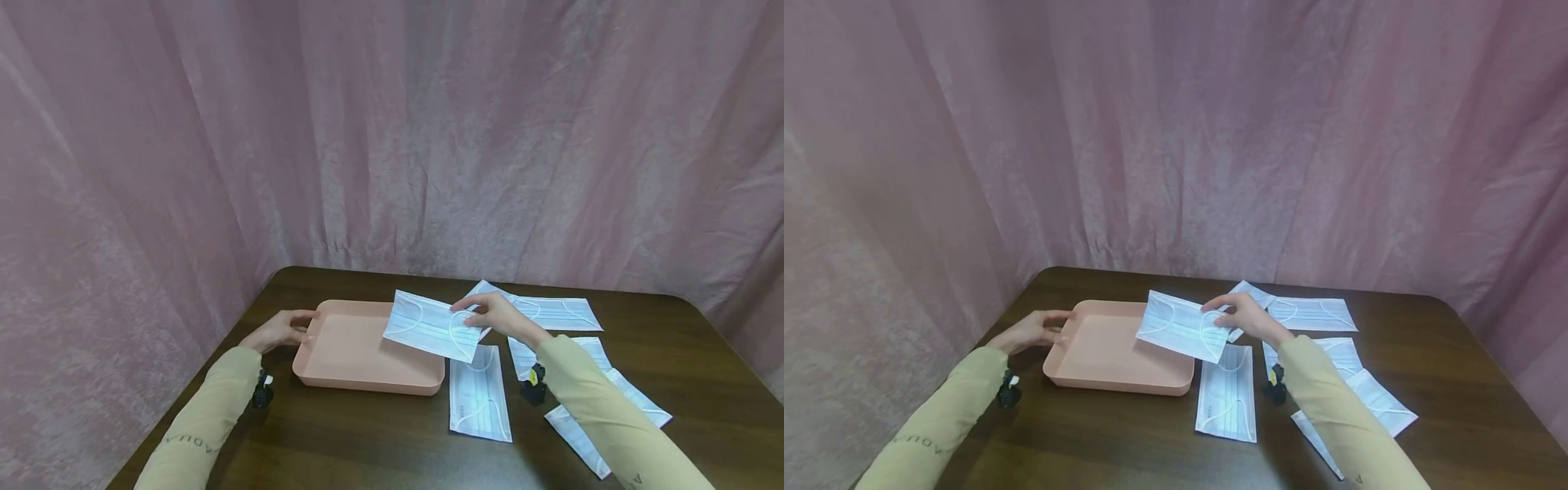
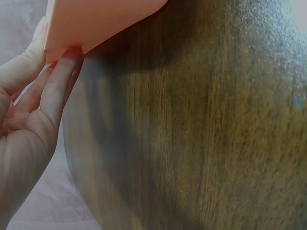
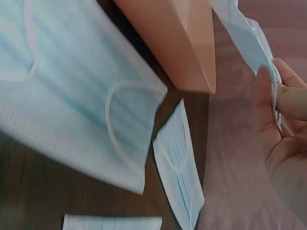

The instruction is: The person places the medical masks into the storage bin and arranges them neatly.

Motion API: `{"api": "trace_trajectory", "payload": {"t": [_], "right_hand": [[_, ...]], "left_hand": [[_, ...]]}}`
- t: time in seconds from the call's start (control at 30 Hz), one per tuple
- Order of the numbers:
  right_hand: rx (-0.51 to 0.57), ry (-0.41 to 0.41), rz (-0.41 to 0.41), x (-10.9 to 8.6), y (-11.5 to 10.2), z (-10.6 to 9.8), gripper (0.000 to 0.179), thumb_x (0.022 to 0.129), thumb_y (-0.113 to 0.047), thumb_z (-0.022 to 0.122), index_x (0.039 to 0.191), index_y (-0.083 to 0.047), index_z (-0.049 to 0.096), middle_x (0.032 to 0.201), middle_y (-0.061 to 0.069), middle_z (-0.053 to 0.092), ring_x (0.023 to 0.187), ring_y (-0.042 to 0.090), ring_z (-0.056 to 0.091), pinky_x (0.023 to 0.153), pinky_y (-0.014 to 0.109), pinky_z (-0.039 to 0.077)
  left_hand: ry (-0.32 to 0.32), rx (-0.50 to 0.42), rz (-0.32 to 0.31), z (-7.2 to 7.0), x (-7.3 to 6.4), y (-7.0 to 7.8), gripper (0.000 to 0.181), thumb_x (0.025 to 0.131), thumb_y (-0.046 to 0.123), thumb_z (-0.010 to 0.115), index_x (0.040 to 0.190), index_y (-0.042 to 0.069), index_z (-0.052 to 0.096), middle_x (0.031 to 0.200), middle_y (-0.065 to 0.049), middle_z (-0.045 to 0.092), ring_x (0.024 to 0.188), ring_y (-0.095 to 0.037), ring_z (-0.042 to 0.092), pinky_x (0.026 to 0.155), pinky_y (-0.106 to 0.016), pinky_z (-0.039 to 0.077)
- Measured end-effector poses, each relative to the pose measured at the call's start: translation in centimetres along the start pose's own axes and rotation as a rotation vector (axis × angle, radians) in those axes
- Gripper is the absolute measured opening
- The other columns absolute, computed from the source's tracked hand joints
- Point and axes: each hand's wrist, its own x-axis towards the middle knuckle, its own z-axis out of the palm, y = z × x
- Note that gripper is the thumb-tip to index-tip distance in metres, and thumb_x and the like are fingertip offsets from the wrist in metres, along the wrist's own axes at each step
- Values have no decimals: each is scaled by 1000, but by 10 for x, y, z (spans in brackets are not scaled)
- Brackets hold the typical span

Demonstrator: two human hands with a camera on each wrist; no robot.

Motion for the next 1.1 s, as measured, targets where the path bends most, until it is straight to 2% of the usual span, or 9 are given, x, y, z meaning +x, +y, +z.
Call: {"api": "trace_trajectory", "payload": {"t": [0.1,0.23,0.33,0.43,0.5,0.63,0.87,1.1], "right_hand": [[30,-37,3,10,-5,12,30,84,1,61,113,-1,62,114,15,57,73,23,56,64,47,48],[44,-55,19,23,-8,27,30,82,2,62,112,-3,63,115,12,57,81,22,55,66,39,48],[17,-72,4,31,-9,39,30,81,4,63,111,-3,64,113,11,59,91,23,53,68,33,47],[9,-101,-14,38,-9,50,30,81,7,61,110,0,64,113,12,59,101,26,50,73,35,46],[-10,-111,-26,42,-8,57,30,80,9,61,109,0,64,111,12,60,107,26,48,82,38,44],[-68,-117,-58,46,-8,69,28,78,12,62,103,1,65,105,9,61,108,28,48,89,44,38],[-185,-60,-3,52,-8,80,21,74,11,67,89,-4,67,94,2,61,103,25,50,86,39,42],[-336,-17,-79,59,-7,88,25,70,16,68,88,-2,68,94,6,62,97,26,52,85,37,41]], "left_hand": [[1,-2,-2,0,-2,1,61,81,-5,63,134,-8,34,132,-30,34,110,-36,45,84,-41,43],[0,-7,-3,1,-4,3,60,81,-7,62,134,-9,34,132,-31,33,110,-36,46,83,-41,44],[-1,-10,-9,1,-6,4,59,82,-8,61,134,-9,33,131,-32,33,108,-36,47,83,-40,44],[11,-2,-17,1,-6,4,60,81,-8,61,134,-9,34,131,-32,34,106,-34,49,83,-40,44],[10,8,-14,1,-7,5,61,81,-6,62,134,-9,34,131,-31,34,106,-34,49,83,-41,44],[13,11,-18,3,-7,6,61,80,-5,64,134,-8,35,131,-30,35,108,-34,47,83,-41,44],[19,12,-25,3,-6,6,61,80,-7,63,134,-8,35,131,-30,35,108,-35,47,83,-41,44],[18,36,-29,3,-7,8,62,80,-3,65,134,-7,36,132,-30,35,108,-35,47,84,-42,43]]}}
